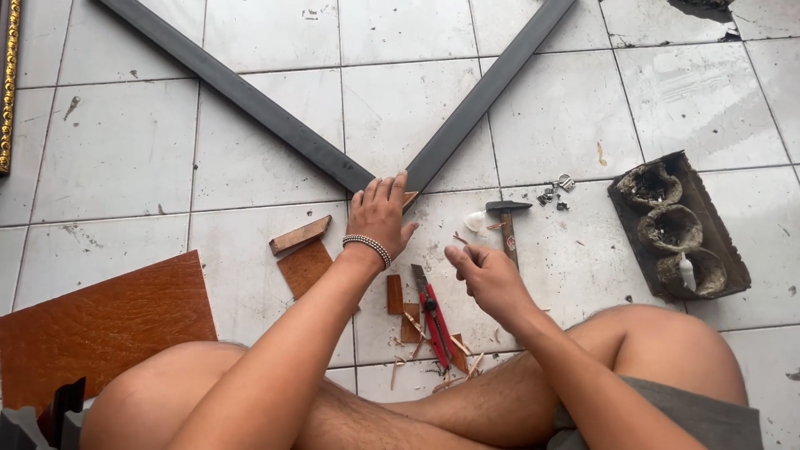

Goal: Assembling a picture frame by gluing triangular corner reinforcements and trimming them with a utility knife.

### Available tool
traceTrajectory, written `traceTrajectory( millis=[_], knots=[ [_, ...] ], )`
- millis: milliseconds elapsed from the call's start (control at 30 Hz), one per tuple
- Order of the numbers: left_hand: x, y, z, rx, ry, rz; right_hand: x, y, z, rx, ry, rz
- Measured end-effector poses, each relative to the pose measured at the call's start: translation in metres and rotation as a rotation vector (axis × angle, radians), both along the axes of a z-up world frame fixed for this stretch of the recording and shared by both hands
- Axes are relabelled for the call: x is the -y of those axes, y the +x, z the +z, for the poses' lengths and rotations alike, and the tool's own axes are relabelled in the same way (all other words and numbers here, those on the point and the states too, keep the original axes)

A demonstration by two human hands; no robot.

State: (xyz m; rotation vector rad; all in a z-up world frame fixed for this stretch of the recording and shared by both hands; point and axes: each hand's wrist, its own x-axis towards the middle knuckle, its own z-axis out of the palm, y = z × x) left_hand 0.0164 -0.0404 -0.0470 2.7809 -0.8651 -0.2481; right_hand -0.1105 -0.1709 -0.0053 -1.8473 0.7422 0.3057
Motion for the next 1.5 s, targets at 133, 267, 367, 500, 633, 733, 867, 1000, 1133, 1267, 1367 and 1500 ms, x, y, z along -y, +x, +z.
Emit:
traceTrajectory(
  millis=[133, 267, 367, 500, 633, 733, 867, 1000, 1133, 1267, 1367, 1500],
  knots=[
    [0.022, 0.031, -0.028, -0.029, 0.033, 0.033, -0.002, 0.016, 0.01, 0.137, 0.446, -0.136],
    [0.032, 0.05, -0.034, -0.143, 0.155, 0.071, -0.004, 0.028, 0.004, 0.067, 0.6, -0.163],
    [0.027, 0.05, -0.022, -0.197, 0.171, 0.065, -0.009, 0.032, -0.003, 0.017, 0.589, -0.137],
    [0.02, 0.049, -0.025, -0.148, 0.091, 0.053, -0.015, 0.035, -0.007, -0.013, 0.578, -0.097],
    [0.018, 0.047, -0.043, -0.055, -0.039, 0.089, -0.02, 0.033, -0.014, -0.02, 0.584, -0.114],
    [0.021, 0.059, -0.067, 0.031, -0.079, 0.188, -0.018, 0.034, -0.017, -0.003, 0.563, -0.122],
    [0.013, 0.055, -0.034, -0.139, -0.034, 0.075, -0.015, 0.036, -0.011, -0.022, 0.553, -0.153],
    [0.007, 0.049, -0.022, -0.122, 0.054, -0.036, -0.019, 0.04, -0.018, -0.026, 0.547, -0.146],
    [0.017, 0.055, -0.048, -0.027, -0.012, 0.066, -0.024, 0.04, -0.021, -0.037, 0.544, -0.145],
    [0.027, 0.047, -0.026, -0.118, 0.025, 0.116, -0.029, 0.04, -0.013, -0.026, 0.58, -0.189],
    [0.03, 0.042, -0.002, -0.157, 0.111, 0.061, -0.033, 0.038, 0.014, 0.016, 0.631, -0.24],
    [0.025, 0.019, 0.076, -0.244, 0.151, -0.014, -0.041, 0.037, 0.041, 0.145, 0.78, -0.285]
  ],
)
